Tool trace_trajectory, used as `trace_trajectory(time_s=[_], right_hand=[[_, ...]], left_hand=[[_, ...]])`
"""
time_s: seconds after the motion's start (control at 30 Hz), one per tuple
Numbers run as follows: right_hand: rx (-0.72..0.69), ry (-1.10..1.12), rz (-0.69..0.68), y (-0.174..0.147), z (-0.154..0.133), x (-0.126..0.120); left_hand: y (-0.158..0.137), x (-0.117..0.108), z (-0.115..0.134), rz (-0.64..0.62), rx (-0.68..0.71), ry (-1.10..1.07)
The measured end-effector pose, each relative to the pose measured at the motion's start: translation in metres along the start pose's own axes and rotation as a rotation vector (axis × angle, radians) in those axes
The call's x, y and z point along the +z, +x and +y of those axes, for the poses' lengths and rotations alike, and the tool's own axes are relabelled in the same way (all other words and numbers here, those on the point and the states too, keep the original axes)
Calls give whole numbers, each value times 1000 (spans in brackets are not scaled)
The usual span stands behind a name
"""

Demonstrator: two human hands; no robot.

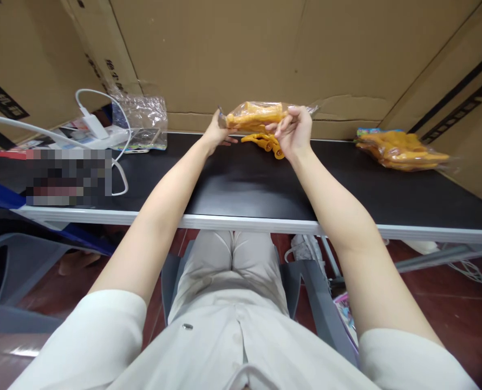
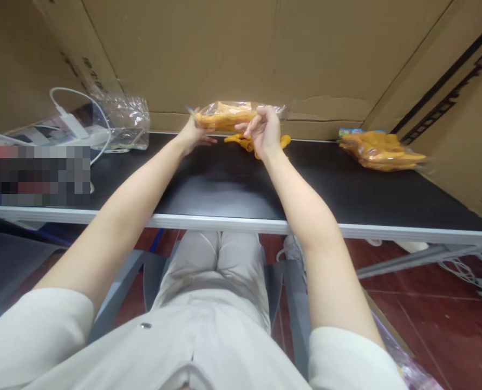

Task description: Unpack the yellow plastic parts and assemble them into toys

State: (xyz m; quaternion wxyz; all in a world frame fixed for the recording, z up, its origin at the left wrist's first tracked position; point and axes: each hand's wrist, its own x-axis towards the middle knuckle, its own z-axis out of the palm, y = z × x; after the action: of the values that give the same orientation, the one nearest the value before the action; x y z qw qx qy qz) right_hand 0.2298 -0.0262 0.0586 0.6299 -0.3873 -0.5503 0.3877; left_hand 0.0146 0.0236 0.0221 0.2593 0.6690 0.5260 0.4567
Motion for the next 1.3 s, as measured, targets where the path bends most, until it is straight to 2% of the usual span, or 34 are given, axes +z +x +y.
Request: trace_trajectory(time_s=[0.1, 0.17, 0.23, 0.3, 0.4, 0.47, 0.57, 0.67, 0.73, 0.83, 0.97, 1.17, 1.3], right_hand=[[16, 21, -86, 0, 7, 4], [37, 23, -119, 2, 11, 7], [49, 26, -116, 5, 14, 10], [44, 40, -131, 11, 16, 14], [58, 25, -153, 27, 23, 19], [105, -14, -105, 37, 31, 23], [212, -13, -61, 44, 43, 30], [313, 22, -150, 38, 48, 34], [345, 19, -192, 31, 47, 35], [350, -44, -148, 24, 43, 33], [247, -159, -89, 22, 37, 29], [-35, -266, -282, 29, 45, 25], [-208, -348, -261, 41, 55, 18]], left_hand=[[-11, -8, -3, -128, -126, -184], [-14, -9, -7, -161, -152, -219], [-11, -8, -12, -122, -154, -227], [-4, -8, -17, -11, -140, -212], [4, -12, -20, 169, -61, -83], [3, -16, -19, 218, 5, 31], [-5, -21, -13, 182, 61, 149], [-16, -21, -4, 130, 70, 292], [-21, -20, 1, 123, 47, 406], [-24, -20, 2, 146, 17, 518], [-17, -19, -7, 220, 52, 498], [-3, -17, -22, 335, 161, 301], [0, -18, -21, 336, 215, 156]])
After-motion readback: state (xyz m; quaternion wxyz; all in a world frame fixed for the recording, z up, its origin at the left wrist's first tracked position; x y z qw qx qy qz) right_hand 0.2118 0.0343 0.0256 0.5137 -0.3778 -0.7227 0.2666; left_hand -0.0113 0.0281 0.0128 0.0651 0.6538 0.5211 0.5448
